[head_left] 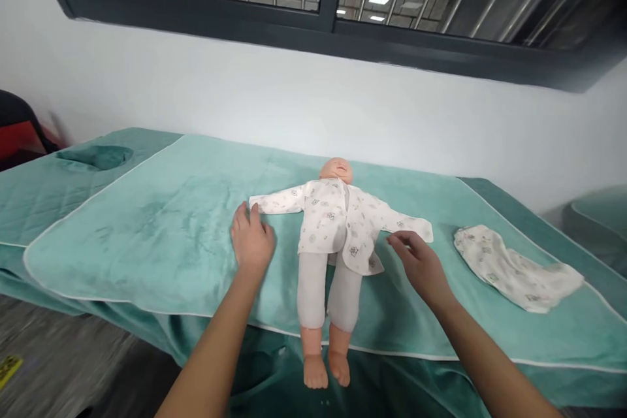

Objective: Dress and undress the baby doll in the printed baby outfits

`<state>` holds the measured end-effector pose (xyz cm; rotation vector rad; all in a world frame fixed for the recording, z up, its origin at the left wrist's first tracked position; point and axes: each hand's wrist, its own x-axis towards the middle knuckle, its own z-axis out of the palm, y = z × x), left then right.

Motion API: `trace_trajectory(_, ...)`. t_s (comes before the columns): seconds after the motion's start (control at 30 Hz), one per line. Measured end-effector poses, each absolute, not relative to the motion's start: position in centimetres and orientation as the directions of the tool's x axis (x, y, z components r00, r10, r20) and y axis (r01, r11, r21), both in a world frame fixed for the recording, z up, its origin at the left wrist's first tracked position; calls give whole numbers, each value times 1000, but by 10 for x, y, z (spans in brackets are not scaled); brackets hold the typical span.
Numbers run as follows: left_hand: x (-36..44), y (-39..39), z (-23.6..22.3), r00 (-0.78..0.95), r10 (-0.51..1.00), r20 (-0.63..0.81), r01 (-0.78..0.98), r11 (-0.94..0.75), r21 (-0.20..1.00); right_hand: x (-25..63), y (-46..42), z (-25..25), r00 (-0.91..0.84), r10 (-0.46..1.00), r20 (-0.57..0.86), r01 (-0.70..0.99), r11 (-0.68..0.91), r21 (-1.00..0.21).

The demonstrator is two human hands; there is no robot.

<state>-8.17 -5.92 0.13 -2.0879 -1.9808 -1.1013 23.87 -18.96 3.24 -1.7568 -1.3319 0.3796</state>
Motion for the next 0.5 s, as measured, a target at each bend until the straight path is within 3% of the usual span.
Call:
trace_trajectory(0.13, -84, -64, -1, 124, 841, 526, 814, -390, 431, 252, -169, 13, 459, 870, 180, 621, -169, -766)
trace_trajectory(0.23, -76, -72, 4, 270, 886, 376, 635, -457, 623, 238, -155, 12, 436, 892, 120, 583, -178, -793)
trace_trajectory(0.37, -49, -83, 17, 341, 924, 173, 251, -267, 930, 210, -135, 25, 444, 895, 46, 368, -136, -920)
trace_trajectory(0.5, -16, -79, 27, 269, 960, 75, 57, -93, 994, 205, -115, 37, 367, 928, 64, 189, -7, -982)
